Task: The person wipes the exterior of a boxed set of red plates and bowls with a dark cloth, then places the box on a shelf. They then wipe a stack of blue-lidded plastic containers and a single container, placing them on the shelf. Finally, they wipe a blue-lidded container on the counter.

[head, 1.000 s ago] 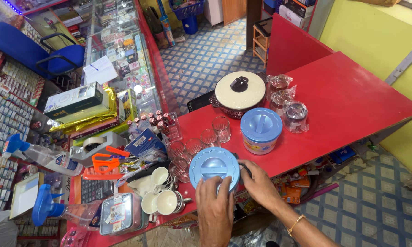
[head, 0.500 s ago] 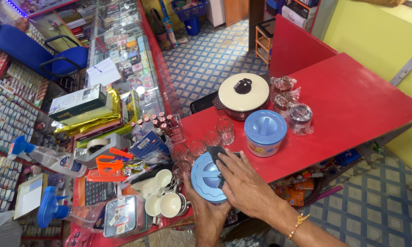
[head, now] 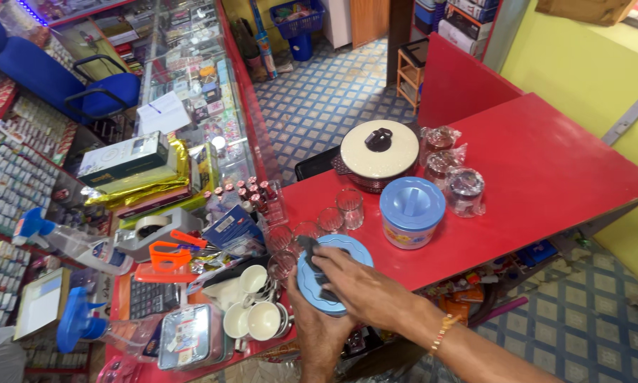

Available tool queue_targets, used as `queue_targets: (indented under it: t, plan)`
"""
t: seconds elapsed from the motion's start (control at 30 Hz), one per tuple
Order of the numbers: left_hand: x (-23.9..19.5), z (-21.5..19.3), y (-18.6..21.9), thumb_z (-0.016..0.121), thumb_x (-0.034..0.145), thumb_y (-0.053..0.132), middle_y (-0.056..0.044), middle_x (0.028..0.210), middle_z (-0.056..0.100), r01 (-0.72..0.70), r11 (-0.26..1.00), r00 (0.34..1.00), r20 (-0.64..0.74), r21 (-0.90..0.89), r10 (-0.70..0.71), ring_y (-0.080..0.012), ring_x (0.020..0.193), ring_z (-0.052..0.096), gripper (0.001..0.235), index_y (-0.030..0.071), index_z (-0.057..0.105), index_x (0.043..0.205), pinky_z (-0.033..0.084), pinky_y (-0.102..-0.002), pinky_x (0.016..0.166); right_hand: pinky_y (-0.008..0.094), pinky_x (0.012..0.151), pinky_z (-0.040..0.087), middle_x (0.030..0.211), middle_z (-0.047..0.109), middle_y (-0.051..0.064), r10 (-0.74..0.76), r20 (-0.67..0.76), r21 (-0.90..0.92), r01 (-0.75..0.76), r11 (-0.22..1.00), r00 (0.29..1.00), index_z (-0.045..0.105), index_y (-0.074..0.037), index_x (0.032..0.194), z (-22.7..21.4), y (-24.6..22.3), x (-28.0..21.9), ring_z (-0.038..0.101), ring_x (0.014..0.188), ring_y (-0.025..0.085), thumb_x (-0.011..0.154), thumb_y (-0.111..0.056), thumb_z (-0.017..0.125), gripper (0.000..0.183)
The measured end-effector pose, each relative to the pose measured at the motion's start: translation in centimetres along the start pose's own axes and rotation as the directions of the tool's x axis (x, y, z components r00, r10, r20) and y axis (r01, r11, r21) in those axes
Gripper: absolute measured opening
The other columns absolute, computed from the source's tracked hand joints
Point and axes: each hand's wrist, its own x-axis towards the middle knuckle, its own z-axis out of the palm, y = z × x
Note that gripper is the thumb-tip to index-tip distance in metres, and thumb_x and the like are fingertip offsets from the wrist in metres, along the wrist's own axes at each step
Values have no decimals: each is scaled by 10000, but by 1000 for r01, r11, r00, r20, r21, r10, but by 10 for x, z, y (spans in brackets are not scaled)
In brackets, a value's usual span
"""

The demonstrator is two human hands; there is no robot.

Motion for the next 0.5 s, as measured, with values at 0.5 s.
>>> queue_targets:
  t: [0.5]
  plan:
    - [3, -4, 12, 1003, 476, 321, -217, 1383, 516, 32, 998, 999, 19, -58, -31, -316, 1255, 584, 1295, 1, 239, 1471, 482, -419, 1053, 398, 895, 471, 1186, 608, 86, -210, -55, -488, 157, 859, 976, 724, -16, 1115, -6, 11, 17, 529, 1126, 277, 820, -74, 634, 314]
